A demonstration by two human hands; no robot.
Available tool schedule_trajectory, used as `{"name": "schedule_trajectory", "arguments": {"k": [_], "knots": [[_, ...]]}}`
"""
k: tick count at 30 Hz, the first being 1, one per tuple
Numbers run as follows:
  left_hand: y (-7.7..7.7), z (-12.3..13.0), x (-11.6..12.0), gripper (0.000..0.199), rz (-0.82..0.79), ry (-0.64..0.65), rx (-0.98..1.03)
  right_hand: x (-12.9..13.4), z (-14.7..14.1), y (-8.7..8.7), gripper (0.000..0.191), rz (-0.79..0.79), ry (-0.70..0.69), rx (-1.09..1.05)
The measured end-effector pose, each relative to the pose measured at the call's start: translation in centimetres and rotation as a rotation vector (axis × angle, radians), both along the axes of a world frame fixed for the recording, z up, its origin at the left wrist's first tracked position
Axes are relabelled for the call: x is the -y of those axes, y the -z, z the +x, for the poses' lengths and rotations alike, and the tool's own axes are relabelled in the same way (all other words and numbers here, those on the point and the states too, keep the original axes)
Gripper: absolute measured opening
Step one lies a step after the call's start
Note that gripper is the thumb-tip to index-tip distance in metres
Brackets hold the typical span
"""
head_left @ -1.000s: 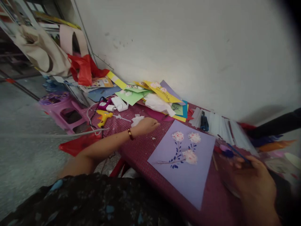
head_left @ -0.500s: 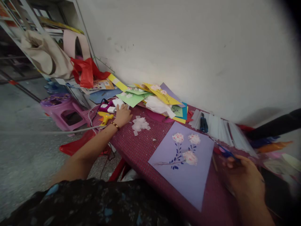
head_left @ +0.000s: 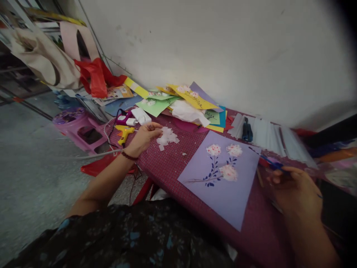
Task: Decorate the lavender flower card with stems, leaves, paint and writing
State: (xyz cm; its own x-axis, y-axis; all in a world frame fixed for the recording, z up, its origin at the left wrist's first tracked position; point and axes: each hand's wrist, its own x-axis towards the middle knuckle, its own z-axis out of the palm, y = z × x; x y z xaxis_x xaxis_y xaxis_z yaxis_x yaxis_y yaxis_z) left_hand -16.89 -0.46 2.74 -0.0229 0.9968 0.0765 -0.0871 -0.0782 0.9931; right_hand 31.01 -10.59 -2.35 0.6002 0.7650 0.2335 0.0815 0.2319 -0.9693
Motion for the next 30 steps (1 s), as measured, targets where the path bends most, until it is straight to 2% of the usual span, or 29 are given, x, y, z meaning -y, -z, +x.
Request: {"name": "schedule_trajectory", "arguments": {"k": [2, 4, 12, 17, 21, 24, 26, 27, 30], "knots": [[0.3, 1.9, 1.1, 0.031, -0.086, 0.085, 0.09, 0.1, -0.1, 0.1, 0.01, -0.023, -0.058, -0.181], [0.3, 4.2, 1.6, 0.029, -0.143, 0.197, 0.106, 0.3, -0.4, 0.0, 0.012, -0.015, -0.071, -0.239], [-1.7, 13.4, 0.6, 0.014, -0.105, 0.441, -0.061, 1.0, -2.7, -1.4, 0.009, 0.063, -0.195, -0.201], [-1.4, 16.7, -1.3, 0.011, -0.03, 0.54, -0.047, 1.3, -2.9, -1.4, 0.009, 0.031, -0.198, -0.156], [-0.3, 17.7, -3.1, 0.014, -0.021, 0.474, 0.011, 1.8, -3.2, -1.5, 0.011, -0.01, -0.209, -0.046], [0.7, 17.3, -4.0, 0.016, 0.003, 0.312, 0.012, 2.2, -3.0, -2.3, 0.015, -0.042, -0.191, 0.126], [1.4, 16.9, -4.2, 0.013, 0.045, 0.191, -0.106, 2.8, -2.2, -3.3, 0.016, -0.041, -0.104, 0.278], [1.7, 16.7, -4.3, 0.012, 0.049, 0.172, -0.202, 3.2, -1.6, -3.9, 0.016, -0.03, -0.029, 0.348], [2.4, 16.3, -4.7, 0.009, -0.065, 0.135, -0.379, 5.0, 0.8, -5.4, 0.019, -0.016, 0.184, 0.493]]}}
